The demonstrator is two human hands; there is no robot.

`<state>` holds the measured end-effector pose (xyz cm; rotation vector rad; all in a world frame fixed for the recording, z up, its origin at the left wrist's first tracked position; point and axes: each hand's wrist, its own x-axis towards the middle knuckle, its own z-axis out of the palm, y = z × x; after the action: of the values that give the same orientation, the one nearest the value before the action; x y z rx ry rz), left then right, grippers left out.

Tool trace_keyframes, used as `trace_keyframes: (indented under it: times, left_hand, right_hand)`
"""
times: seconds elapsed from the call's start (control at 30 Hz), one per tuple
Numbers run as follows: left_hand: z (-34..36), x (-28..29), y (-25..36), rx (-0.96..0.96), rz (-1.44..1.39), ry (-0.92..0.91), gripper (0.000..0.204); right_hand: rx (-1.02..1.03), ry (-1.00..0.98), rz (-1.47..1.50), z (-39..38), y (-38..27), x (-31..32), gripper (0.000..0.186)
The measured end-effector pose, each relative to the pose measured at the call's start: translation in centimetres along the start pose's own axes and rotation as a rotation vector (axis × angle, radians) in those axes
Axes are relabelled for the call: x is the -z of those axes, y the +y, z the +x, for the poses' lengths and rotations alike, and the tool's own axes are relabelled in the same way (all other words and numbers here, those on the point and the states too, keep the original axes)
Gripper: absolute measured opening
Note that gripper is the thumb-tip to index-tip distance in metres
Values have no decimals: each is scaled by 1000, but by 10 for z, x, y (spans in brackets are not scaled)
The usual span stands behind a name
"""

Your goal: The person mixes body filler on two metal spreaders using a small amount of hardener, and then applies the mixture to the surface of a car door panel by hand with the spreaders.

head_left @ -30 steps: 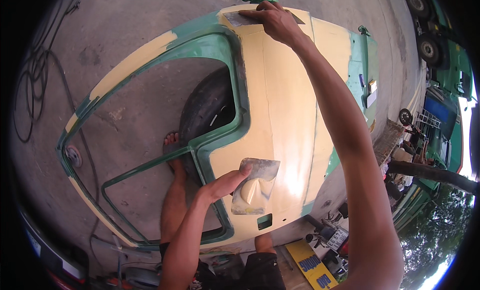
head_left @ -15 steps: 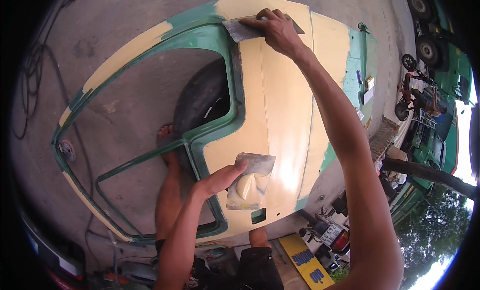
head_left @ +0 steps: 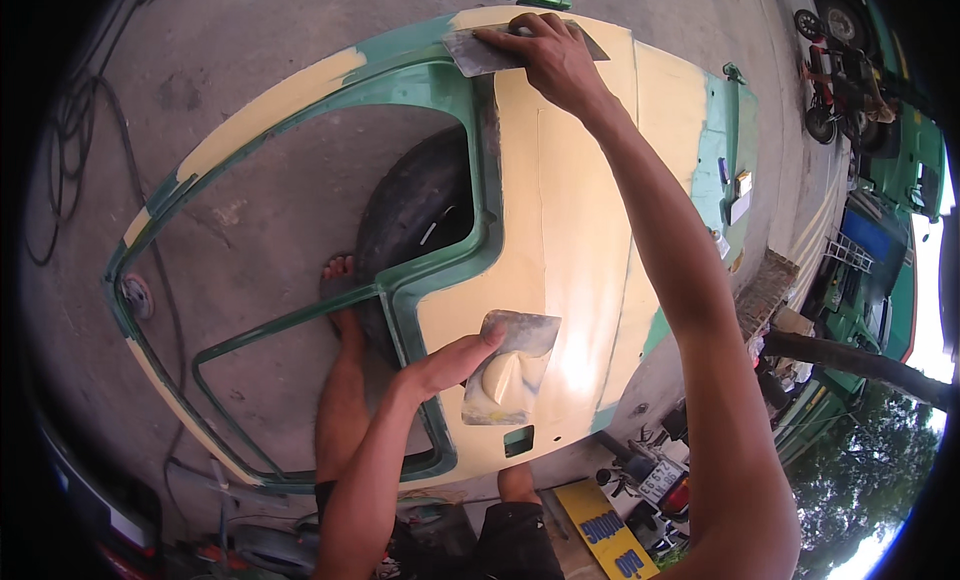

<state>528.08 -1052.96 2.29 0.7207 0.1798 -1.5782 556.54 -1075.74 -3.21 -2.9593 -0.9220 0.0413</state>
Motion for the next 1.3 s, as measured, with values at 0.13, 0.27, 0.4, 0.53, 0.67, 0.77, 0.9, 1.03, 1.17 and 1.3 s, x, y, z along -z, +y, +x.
trace_keyframes:
  times: [0.13, 0.27, 0.4, 0.53, 0.67, 0.77, 0.9, 1.03, 1.17, 1.3]
  left_hand:
    - [-1, 0, 0, -12, 18, 5, 89]
    - [-2, -1, 0, -35, 22, 5, 90]
    - [0, -1, 2, 9, 64, -41, 90]
    - [3, -1, -4, -52, 52, 41, 92]
    - [0, 0, 1, -51, 3, 35, 91]
    - [3, 0, 4, -48, 17, -11, 90]
    - [9, -2, 3, -51, 23, -28, 89]
    - [4, 0, 0, -26, 28, -12, 90]
    - [4, -1, 5, 13, 39, -18, 90]
    - [5, -3, -1, 28, 24, -48, 90]
  right_hand:
    - [-64, 22, -64, 21, -7, -16, 76]
    - [-90, 27, -70, 31, -4, -25, 71]
    - [-107, 24, -57, 28, -11, -24, 77]
    - [-3, -39, -74, -7, -19, -14, 75]
    - [33, -192, 5, -22, -14, 4, 77]
    - [6, -82, 7, -7, 5, 1, 72]
    - [7, 59, -43, 16, 33, -24, 71]
    - [-105, -112, 134, 37, -2, 16, 55]
    - [-154, -209, 117, 28, 2, 20, 54]
    - [-50, -48, -42, -14, 15, -9, 67]
